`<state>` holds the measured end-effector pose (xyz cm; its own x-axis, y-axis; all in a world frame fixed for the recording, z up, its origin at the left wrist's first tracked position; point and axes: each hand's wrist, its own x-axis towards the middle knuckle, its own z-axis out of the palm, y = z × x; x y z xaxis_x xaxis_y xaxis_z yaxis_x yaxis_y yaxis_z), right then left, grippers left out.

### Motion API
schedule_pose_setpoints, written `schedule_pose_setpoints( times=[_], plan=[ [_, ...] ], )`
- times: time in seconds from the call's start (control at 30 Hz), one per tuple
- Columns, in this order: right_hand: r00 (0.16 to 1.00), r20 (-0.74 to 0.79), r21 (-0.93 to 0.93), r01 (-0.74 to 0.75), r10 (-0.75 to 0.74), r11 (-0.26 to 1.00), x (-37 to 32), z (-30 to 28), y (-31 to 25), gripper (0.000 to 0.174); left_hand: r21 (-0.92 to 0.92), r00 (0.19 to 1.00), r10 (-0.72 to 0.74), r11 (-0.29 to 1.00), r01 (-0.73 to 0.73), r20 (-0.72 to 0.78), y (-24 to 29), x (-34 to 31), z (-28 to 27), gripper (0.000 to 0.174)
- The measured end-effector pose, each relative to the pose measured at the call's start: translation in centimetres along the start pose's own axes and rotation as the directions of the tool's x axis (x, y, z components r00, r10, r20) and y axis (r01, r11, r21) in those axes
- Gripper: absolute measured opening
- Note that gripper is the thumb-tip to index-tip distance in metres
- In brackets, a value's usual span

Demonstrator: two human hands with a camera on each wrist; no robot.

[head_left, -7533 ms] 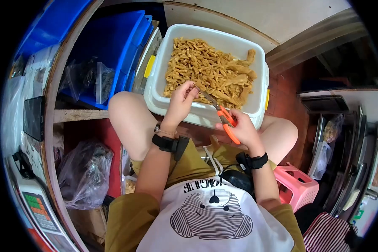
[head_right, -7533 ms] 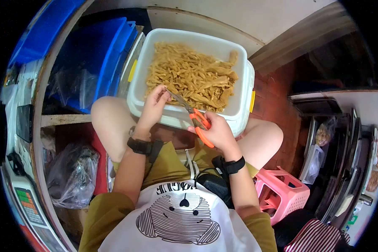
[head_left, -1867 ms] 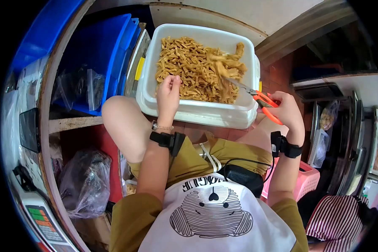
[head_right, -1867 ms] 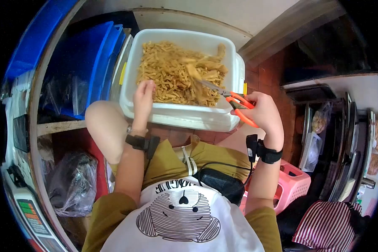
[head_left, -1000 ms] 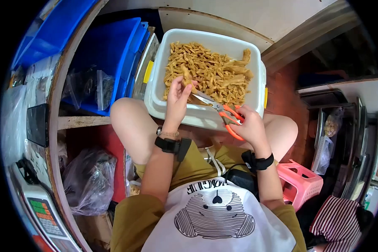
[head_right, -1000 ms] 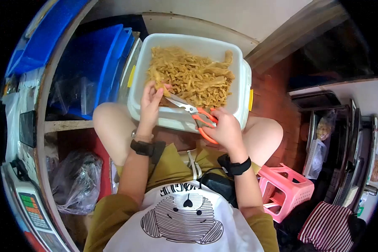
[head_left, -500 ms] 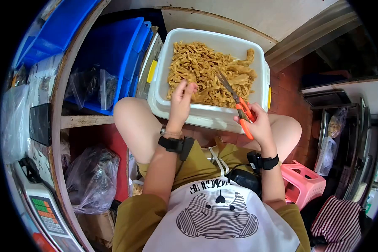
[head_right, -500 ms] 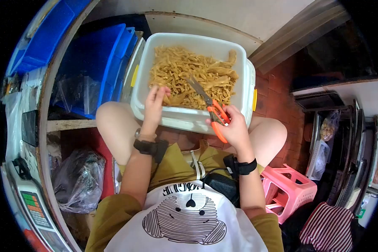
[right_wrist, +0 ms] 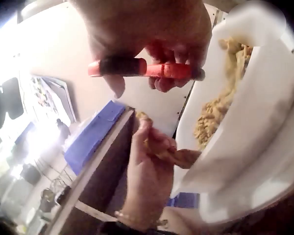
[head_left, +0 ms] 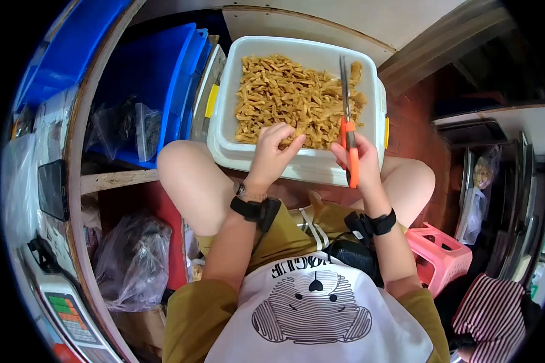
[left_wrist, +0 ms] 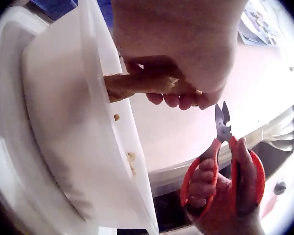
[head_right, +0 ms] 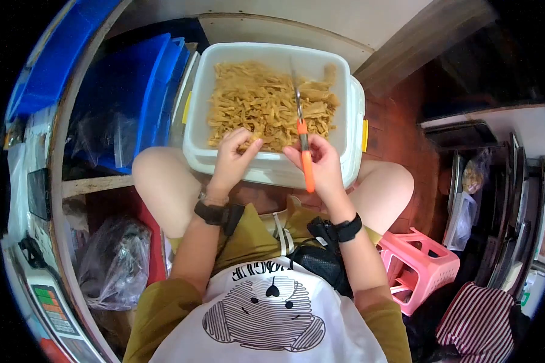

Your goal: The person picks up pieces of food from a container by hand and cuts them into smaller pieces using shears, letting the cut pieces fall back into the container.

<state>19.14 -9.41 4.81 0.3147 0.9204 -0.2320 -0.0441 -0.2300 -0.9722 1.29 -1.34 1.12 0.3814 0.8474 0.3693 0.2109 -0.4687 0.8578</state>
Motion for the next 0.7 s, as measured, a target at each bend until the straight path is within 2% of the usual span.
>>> schedule_pose_setpoints(
  times=[0.07,0.13,0.2,0.33,0.4,0.47,0.53,0.57,0.63,0.67,0.7],
  plan=[
    [0.998,0.049,0.058,-0.032,0.029,0.998,0.5,0.7,-1.6,0.021,0.06,0.998,0.013,0.998,-0.017,0.061,0.5,0.0,-0.1,0.021],
    [0.995,0.035,0.029,-0.09,0.089,0.995,1.5,1.3,-2.0,0.02,0.117,0.993,0.024,0.992,-0.038,0.119,0.6,0.0,0.0,0.019],
    [0.998,0.066,0.052,0.007,-0.01,0.999,2.2,1.9,-1.7,0.021,0.141,0.983,0.06,0.986,-0.085,0.174,0.5,0.0,0.1,0.02],
    [0.993,0.106,0.061,-0.063,0.057,0.996,2.5,1.8,-0.9,0.02,0.155,0.975,0.047,0.985,-0.082,0.215,0.6,-0.1,-0.2,0.02],
    [0.993,0.095,0.063,-0.071,0.065,0.995,2.4,1.6,-0.8,0.019,0.152,0.983,0.086,0.982,-0.111,0.163,0.7,-0.2,0.0,0.021],
    [0.994,0.079,0.059,-0.079,0.074,0.995,2.4,1.4,-0.4,0.018,0.128,0.983,0.055,0.989,-0.078,0.174,0.6,-0.1,0.0,0.02],
    [0.995,0.039,0.169,-0.092,0.087,0.981,2.5,1.4,0.2,0.019,0.105,0.983,0.023,0.994,-0.043,0.181,0.5,0.0,0.1,0.02],
    [0.995,0.041,0.163,-0.098,0.092,0.982,2.5,1.6,0.4,0.019,0.081,0.981,-0.008,0.997,-0.008,0.192,0.4,-0.1,0.1,0.02],
    [0.999,-0.02,0.282,-0.023,0.029,0.959,2.5,2.1,0.3,0.021,0.047,0.978,-0.047,0.998,0.039,0.203,0.1,-0.3,0.2,0.02],
    [0.999,-0.016,0.278,-0.027,0.033,0.96,2.4,2.1,0.2,0.021,0.045,0.979,-0.052,0.998,0.044,0.199,0.1,-0.3,0.3,0.02],
    [1.0,-0.008,0.192,-0.024,0.026,0.981,2.4,2.0,0.0,0.023,0.037,0.975,-0.029,0.999,0.022,0.219,0.0,-0.3,0.2,0.019]
  ],
)
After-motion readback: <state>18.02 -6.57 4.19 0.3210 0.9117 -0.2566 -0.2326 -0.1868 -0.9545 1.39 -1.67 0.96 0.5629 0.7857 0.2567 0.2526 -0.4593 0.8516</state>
